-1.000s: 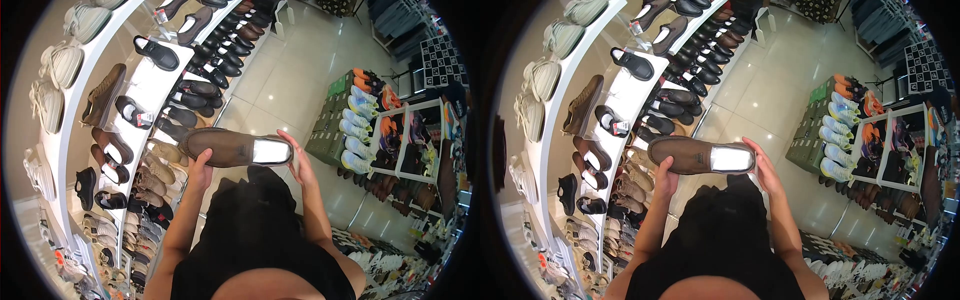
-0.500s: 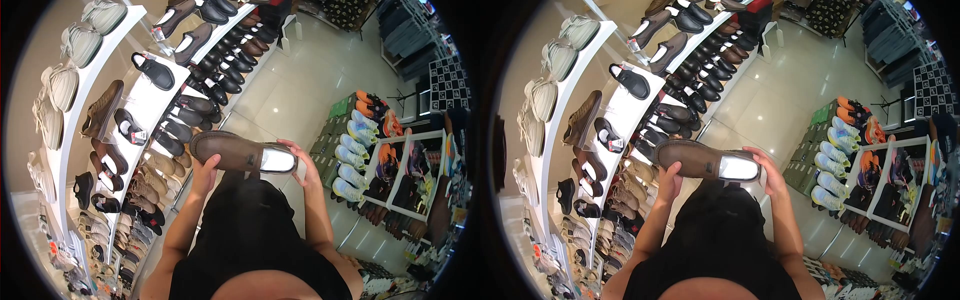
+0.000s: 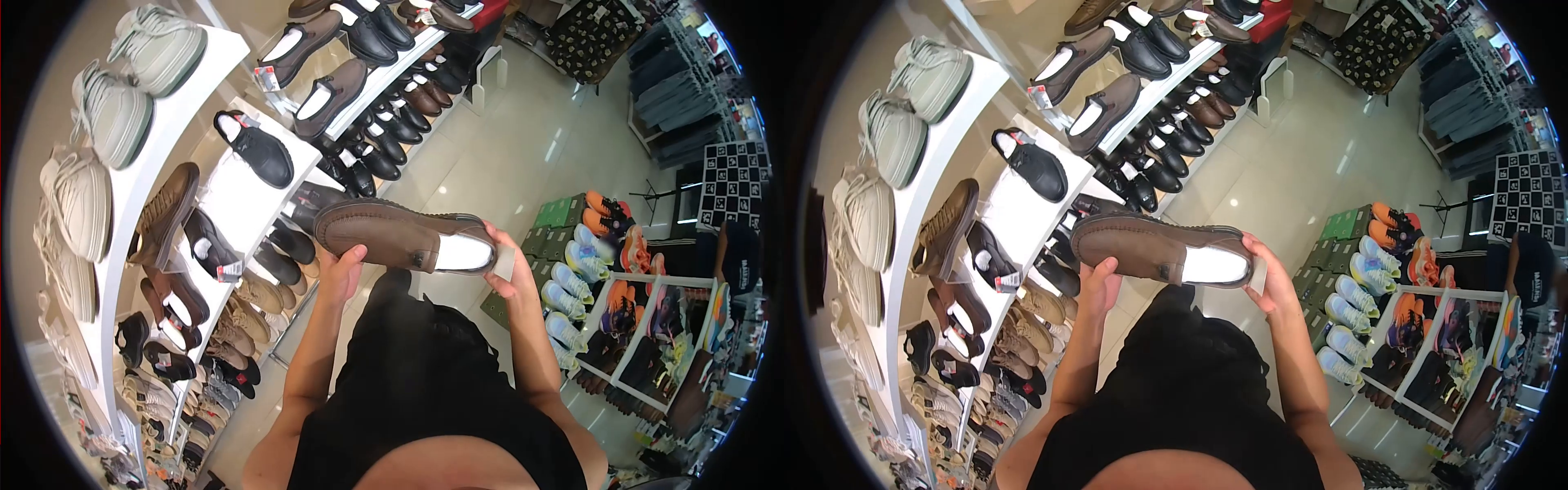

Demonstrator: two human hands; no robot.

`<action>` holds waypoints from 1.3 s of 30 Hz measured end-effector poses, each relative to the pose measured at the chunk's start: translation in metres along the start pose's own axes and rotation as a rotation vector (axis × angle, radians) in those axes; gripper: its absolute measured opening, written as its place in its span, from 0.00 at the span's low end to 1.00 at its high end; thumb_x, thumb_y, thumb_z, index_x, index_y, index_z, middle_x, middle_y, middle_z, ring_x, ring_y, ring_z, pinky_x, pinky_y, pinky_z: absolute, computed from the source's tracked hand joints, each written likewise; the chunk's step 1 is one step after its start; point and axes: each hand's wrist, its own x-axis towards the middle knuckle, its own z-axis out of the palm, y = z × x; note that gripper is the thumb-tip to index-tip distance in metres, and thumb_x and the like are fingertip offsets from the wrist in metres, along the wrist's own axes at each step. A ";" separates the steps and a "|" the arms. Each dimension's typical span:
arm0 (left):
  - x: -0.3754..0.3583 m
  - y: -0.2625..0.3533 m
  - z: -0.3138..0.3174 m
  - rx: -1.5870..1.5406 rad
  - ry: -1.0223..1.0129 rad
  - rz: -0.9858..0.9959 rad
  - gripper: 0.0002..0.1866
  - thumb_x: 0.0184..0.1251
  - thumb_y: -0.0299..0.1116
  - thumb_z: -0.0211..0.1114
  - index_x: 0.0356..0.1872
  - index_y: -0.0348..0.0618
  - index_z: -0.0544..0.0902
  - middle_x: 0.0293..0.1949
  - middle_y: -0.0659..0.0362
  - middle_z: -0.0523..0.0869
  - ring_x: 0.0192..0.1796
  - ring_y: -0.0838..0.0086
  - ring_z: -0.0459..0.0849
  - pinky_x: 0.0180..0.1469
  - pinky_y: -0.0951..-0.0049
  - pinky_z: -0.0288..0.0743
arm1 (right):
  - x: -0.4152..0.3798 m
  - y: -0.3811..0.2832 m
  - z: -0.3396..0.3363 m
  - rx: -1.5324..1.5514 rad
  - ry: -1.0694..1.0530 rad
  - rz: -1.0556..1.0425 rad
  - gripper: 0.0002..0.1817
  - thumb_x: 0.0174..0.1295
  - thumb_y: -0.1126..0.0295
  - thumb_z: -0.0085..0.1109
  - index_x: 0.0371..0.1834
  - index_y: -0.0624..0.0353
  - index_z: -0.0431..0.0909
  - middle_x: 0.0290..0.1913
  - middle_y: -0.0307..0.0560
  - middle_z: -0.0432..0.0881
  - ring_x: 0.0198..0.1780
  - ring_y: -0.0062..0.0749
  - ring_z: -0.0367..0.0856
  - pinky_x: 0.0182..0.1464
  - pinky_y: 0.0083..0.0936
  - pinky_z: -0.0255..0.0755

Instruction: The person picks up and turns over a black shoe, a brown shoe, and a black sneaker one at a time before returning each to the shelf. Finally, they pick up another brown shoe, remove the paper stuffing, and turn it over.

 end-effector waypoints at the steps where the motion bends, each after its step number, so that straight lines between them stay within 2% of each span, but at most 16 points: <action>1: 0.014 0.000 0.000 -0.004 -0.013 0.021 0.31 0.68 0.21 0.68 0.73 0.37 0.71 0.66 0.52 0.81 0.69 0.63 0.79 0.75 0.57 0.70 | 0.008 -0.009 0.007 0.002 0.007 -0.007 0.26 0.74 0.59 0.59 0.71 0.61 0.73 0.65 0.46 0.83 0.62 0.33 0.84 0.62 0.34 0.82; 3: 0.043 0.003 -0.005 -0.012 -0.054 0.016 0.31 0.67 0.21 0.69 0.72 0.37 0.72 0.67 0.53 0.81 0.70 0.63 0.79 0.75 0.56 0.70 | 0.024 -0.027 0.020 0.040 -0.090 0.061 0.25 0.71 0.59 0.66 0.65 0.61 0.76 0.57 0.43 0.84 0.57 0.28 0.83 0.57 0.31 0.81; 7: 0.089 0.008 0.003 -0.033 -0.082 -0.065 0.31 0.66 0.22 0.71 0.71 0.37 0.74 0.67 0.53 0.81 0.69 0.64 0.79 0.75 0.57 0.70 | 0.041 -0.041 0.026 0.080 -0.086 -0.059 0.30 0.70 0.61 0.66 0.71 0.64 0.71 0.60 0.46 0.82 0.60 0.31 0.83 0.59 0.34 0.81; 9: 0.111 0.008 0.013 -0.003 -0.103 -0.052 0.29 0.66 0.22 0.71 0.69 0.36 0.75 0.65 0.53 0.82 0.68 0.64 0.80 0.74 0.58 0.70 | 0.040 -0.045 0.032 0.217 0.100 -0.109 0.17 0.73 0.66 0.61 0.62 0.57 0.76 0.56 0.43 0.86 0.56 0.33 0.86 0.60 0.36 0.83; 13: 0.153 0.002 0.041 0.027 -0.136 -0.047 0.25 0.67 0.24 0.71 0.65 0.35 0.78 0.59 0.54 0.86 0.64 0.67 0.83 0.72 0.61 0.71 | 0.052 -0.053 0.014 0.286 0.211 -0.139 0.19 0.73 0.68 0.58 0.65 0.59 0.75 0.58 0.45 0.86 0.59 0.35 0.86 0.62 0.37 0.83; 14: 0.162 -0.003 0.045 0.027 -0.140 -0.042 0.25 0.67 0.24 0.71 0.65 0.35 0.78 0.59 0.54 0.86 0.64 0.67 0.83 0.72 0.61 0.71 | 0.057 -0.057 0.008 0.285 0.207 -0.143 0.19 0.73 0.68 0.58 0.65 0.59 0.75 0.58 0.45 0.86 0.59 0.35 0.86 0.62 0.37 0.83; 16: 0.177 -0.016 0.053 0.036 -0.125 -0.100 0.22 0.68 0.24 0.71 0.63 0.35 0.80 0.58 0.55 0.87 0.62 0.70 0.84 0.71 0.63 0.71 | 0.067 -0.064 -0.015 0.277 0.063 -0.208 0.21 0.74 0.67 0.56 0.68 0.61 0.75 0.60 0.48 0.85 0.60 0.38 0.86 0.64 0.37 0.81; 21: 0.206 -0.035 0.086 0.074 -0.115 -0.157 0.20 0.69 0.24 0.69 0.61 0.36 0.82 0.58 0.56 0.87 0.61 0.74 0.83 0.69 0.67 0.72 | 0.089 -0.093 -0.044 0.350 0.037 -0.209 0.22 0.75 0.66 0.55 0.68 0.63 0.75 0.61 0.49 0.85 0.61 0.38 0.86 0.66 0.36 0.80; 25: 0.229 -0.057 0.103 0.073 -0.087 -0.115 0.20 0.69 0.24 0.69 0.61 0.37 0.81 0.58 0.57 0.87 0.61 0.73 0.83 0.69 0.67 0.72 | 0.123 -0.131 -0.064 0.324 -0.037 -0.187 0.22 0.74 0.66 0.56 0.68 0.63 0.75 0.61 0.49 0.85 0.60 0.37 0.86 0.65 0.35 0.80; 27: 0.242 -0.066 0.119 0.072 -0.029 -0.072 0.20 0.70 0.25 0.69 0.62 0.37 0.81 0.59 0.56 0.87 0.62 0.71 0.83 0.70 0.64 0.72 | 0.142 -0.156 -0.069 0.274 0.038 -0.153 0.22 0.74 0.67 0.57 0.68 0.62 0.74 0.60 0.48 0.85 0.59 0.36 0.86 0.64 0.33 0.81; 31: 0.272 -0.086 0.160 0.033 0.012 -0.050 0.20 0.71 0.25 0.69 0.63 0.37 0.80 0.59 0.55 0.87 0.63 0.69 0.83 0.70 0.62 0.71 | 0.171 -0.217 -0.084 0.194 -0.043 -0.146 0.23 0.73 0.67 0.58 0.68 0.62 0.74 0.61 0.47 0.85 0.60 0.36 0.86 0.63 0.32 0.81; 33: 0.286 -0.101 0.177 0.035 0.005 -0.052 0.21 0.72 0.27 0.69 0.64 0.37 0.80 0.59 0.55 0.87 0.64 0.68 0.83 0.71 0.61 0.71 | 0.185 -0.241 -0.100 0.178 -0.008 -0.144 0.23 0.73 0.66 0.58 0.69 0.62 0.74 0.61 0.48 0.85 0.60 0.36 0.86 0.63 0.32 0.81; 39: 0.303 -0.141 0.208 0.003 0.088 0.031 0.20 0.76 0.30 0.67 0.65 0.39 0.79 0.61 0.56 0.86 0.65 0.68 0.83 0.70 0.60 0.74 | 0.215 -0.302 -0.123 0.095 -0.131 -0.142 0.23 0.73 0.66 0.58 0.68 0.63 0.74 0.61 0.49 0.85 0.60 0.37 0.85 0.65 0.33 0.79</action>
